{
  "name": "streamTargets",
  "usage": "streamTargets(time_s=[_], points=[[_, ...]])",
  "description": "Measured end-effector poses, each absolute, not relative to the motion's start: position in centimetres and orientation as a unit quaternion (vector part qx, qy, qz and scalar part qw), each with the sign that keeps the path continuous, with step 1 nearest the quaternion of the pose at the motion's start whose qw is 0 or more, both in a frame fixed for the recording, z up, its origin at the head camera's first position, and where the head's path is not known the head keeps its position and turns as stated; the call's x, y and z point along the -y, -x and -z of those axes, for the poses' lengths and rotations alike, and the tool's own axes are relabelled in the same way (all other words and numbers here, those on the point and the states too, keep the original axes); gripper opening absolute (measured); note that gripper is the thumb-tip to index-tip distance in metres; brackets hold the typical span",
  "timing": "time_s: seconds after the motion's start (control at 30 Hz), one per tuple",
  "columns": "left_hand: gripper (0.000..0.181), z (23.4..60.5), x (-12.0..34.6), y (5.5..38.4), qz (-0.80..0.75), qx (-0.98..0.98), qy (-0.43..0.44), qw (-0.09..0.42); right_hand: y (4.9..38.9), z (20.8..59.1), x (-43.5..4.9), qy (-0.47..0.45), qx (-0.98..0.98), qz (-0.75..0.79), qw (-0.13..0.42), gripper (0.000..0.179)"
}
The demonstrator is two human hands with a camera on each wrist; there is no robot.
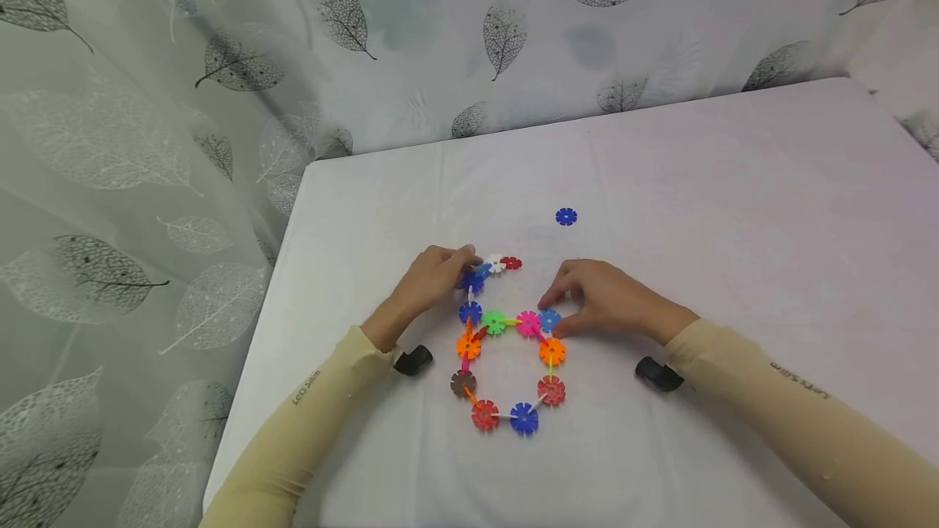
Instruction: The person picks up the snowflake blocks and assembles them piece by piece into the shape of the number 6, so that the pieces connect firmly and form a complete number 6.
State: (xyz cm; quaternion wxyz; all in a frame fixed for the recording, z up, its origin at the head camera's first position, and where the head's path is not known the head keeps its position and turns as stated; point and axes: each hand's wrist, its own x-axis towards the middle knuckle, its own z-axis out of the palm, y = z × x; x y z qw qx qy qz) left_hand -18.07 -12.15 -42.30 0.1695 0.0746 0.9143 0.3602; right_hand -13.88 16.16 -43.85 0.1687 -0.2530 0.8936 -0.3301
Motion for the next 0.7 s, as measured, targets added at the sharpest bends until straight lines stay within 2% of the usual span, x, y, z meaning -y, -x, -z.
streamTargets(time_s=[0.4,0.6,0.7], points=[[0.038,42.6,12.6,18.8,-0.374,-0.898,-0.144,0.184,14.6,43.0,-16.4,0.22,-0.897,0.345,0.168,0.027],[0.044,42.7,12.4,19.4,-0.363,-0.897,-0.166,0.192,15.1,42.8,-16.5,0.202,-0.899,0.362,0.145,0.018],[0.048,42.8,12.1,19.5,-0.336,-0.908,-0.176,0.175,15.5,42.7,-16.4,0.194,-0.903,0.361,0.132,0.016]])
